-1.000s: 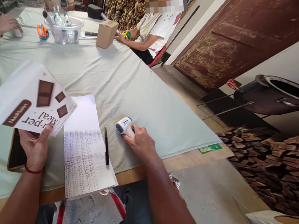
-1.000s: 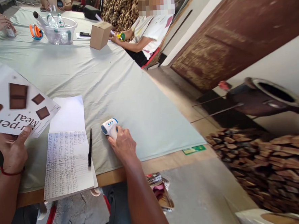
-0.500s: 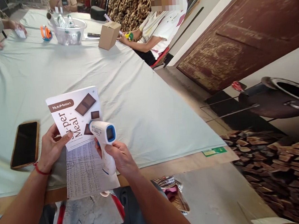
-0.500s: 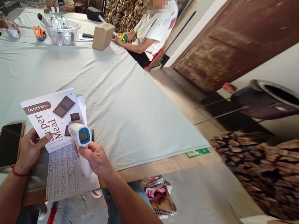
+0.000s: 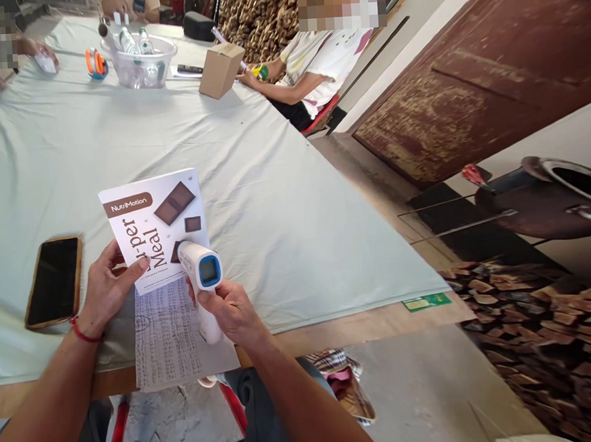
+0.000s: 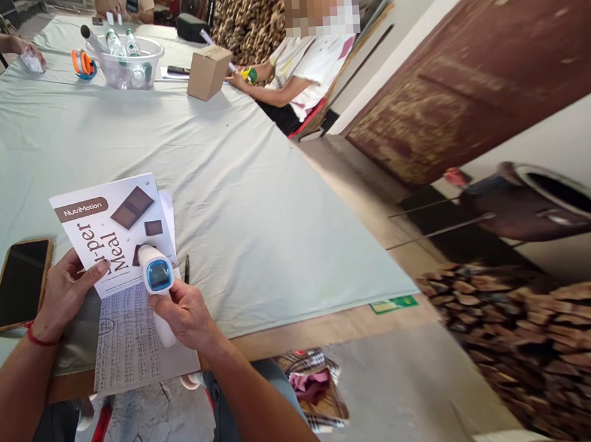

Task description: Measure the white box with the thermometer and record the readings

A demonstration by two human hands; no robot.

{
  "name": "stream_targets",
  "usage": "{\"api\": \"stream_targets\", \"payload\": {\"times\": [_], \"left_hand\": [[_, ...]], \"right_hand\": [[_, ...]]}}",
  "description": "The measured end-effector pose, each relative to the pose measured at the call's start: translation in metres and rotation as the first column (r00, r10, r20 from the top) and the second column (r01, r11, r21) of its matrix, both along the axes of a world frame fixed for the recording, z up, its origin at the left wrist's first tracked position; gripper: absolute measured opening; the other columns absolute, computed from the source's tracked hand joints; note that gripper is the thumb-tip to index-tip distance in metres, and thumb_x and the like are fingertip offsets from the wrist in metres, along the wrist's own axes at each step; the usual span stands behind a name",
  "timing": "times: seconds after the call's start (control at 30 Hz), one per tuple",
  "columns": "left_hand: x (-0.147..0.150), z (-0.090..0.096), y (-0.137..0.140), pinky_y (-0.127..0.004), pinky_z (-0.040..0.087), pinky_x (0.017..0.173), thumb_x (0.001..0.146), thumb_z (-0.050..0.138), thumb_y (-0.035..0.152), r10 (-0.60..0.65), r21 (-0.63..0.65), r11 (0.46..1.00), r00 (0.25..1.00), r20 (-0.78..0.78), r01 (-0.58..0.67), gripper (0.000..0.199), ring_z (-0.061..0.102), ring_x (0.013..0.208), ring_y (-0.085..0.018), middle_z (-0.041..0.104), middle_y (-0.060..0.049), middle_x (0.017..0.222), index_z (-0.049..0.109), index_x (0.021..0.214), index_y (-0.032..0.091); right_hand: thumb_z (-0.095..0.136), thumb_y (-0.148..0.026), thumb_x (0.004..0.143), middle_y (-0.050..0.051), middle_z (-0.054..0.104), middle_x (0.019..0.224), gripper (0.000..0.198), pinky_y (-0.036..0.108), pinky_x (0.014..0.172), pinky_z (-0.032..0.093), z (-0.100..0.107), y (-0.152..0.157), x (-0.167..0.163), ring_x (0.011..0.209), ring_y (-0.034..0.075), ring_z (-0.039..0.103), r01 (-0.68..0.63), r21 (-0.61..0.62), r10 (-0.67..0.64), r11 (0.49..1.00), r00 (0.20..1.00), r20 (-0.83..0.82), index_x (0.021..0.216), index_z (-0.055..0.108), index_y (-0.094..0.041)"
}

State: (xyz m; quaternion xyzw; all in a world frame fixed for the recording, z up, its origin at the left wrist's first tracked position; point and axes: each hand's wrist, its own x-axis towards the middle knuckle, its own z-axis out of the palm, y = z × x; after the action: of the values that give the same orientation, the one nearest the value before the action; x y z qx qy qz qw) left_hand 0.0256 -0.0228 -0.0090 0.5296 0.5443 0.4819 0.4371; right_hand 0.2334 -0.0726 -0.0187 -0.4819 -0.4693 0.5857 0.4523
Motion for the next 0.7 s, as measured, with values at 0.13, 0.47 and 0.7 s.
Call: {"api": "stream_targets", "payload": {"times": [0.13,0.47,0.7], "left_hand": [[-0.001,-0.002,0.000,-0.034,0.059,0.069,0.058,0.088,0.052,0.000,-0.002,1.000,1.000,-0.002,0.000,0.064,0.070,0.089,-0.027,0.075,-0.012,0.110,0.069,0.108,0.016],[-0.002,-0.004,-0.005,-0.041,0.060,0.081,0.065,0.085,0.052,0.032,0.059,0.998,0.999,-0.004,-0.032,0.059,0.071,0.099,-0.030,0.073,-0.011,0.113,0.064,0.108,0.017],[-0.017,-0.006,-0.002,-0.051,0.051,0.107,0.074,0.082,0.044,0.184,0.334,0.932,0.978,-0.099,-0.141,0.056,0.058,0.126,-0.032,0.066,-0.006,0.125,0.053,0.119,0.026]], "right_hand": [[0.065,-0.051,0.068,-0.001,0.053,0.062,0.030,0.026,0.056,0.041,0.001,0.000,0.000,0.060,0.014,0.043,-0.008,0.002,0.008,1.000,1.000,0.024,0.071,0.062,-0.022],[0.074,-0.051,0.063,0.000,0.060,0.068,0.032,0.028,0.059,0.047,0.006,-0.004,0.001,0.064,0.016,0.052,-0.013,-0.016,0.012,1.000,0.998,-0.061,0.072,0.063,-0.022],[0.075,-0.050,0.064,0.001,0.064,0.070,0.031,0.030,0.063,0.049,0.002,0.002,0.024,0.067,0.018,0.057,0.173,0.037,-0.174,0.984,0.985,0.011,0.072,0.067,-0.021]]}}
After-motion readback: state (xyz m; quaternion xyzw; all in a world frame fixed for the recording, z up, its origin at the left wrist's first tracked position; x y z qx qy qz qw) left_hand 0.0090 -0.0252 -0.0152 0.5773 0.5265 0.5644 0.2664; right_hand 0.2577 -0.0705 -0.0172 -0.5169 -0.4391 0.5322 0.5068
